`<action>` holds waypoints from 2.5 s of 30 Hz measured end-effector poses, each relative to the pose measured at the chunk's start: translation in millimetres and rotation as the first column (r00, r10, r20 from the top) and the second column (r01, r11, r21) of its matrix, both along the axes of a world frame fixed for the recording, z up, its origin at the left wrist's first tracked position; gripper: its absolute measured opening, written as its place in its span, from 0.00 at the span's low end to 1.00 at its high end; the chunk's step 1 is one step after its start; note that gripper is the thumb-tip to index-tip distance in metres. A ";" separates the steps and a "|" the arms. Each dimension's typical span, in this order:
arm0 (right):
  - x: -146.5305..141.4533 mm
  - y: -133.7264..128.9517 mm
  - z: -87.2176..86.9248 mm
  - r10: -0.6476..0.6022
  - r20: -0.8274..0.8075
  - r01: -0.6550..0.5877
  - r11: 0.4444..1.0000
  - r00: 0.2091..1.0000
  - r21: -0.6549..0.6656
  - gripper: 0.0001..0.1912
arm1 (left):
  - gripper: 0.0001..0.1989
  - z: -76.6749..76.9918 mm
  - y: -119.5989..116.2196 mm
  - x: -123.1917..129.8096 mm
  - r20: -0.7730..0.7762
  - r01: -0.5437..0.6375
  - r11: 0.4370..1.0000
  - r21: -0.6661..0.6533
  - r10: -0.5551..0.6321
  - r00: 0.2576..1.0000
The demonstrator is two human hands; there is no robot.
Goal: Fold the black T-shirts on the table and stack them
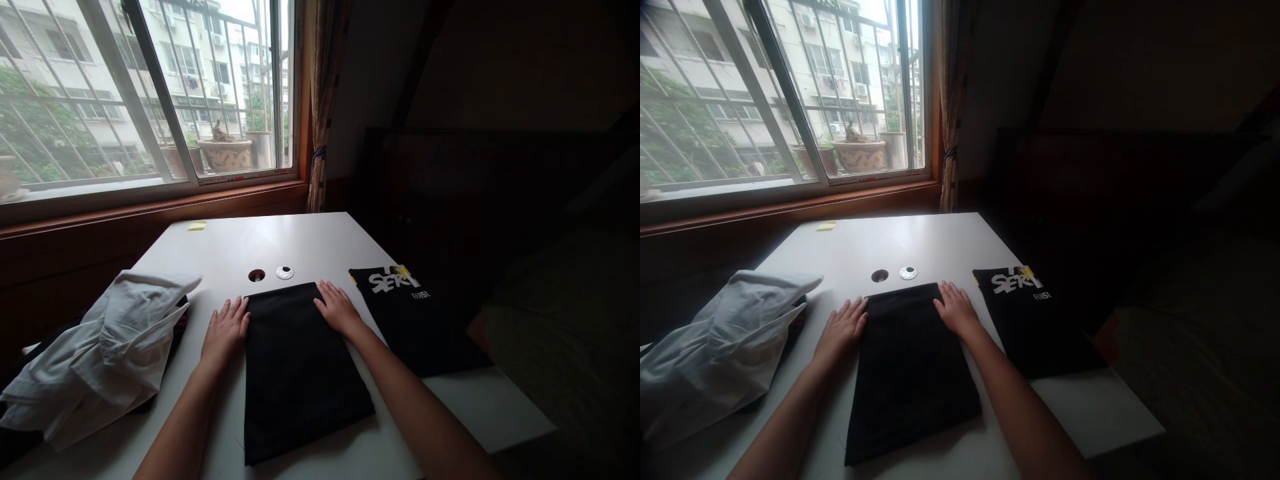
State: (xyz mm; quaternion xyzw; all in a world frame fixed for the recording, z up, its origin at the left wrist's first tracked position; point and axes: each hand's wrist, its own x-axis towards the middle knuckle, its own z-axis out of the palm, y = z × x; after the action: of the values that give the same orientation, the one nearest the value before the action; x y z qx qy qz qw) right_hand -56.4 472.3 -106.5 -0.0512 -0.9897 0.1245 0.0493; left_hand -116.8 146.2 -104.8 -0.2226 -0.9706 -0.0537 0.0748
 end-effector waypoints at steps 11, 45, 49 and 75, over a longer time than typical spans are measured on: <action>20.2 7.8 -8.5 -0.012 -0.097 0.014 1.000 0.995 0.016 0.28 | 0.26 -7.4 -8.5 -2.5 -0.018 -0.008 0.999 0.041 0.009 1.000; 35.3 11.6 -13.1 0.040 -0.264 -0.048 0.999 0.964 -0.024 0.23 | 0.31 -2.3 -7.9 -4.0 0.066 -0.022 0.998 0.064 0.017 0.998; 35.7 11.0 -11.5 0.039 -0.251 -0.049 0.998 0.967 -0.033 0.24 | 0.30 -2.3 -8.3 -4.2 0.060 -0.014 0.997 0.080 0.009 0.998; 35.4 10.8 -10.7 0.045 -0.268 -0.053 0.998 0.962 -0.023 0.23 | 0.31 2.4 -8.3 -1.1 0.062 -0.015 0.989 0.144 0.006 0.998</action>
State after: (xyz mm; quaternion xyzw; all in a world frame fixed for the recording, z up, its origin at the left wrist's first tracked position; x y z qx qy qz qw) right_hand -21.0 483.2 -117.2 -0.0102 -0.9729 0.1464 0.1785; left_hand -117.9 137.9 -102.4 -0.2096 -0.9671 -0.1302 0.0614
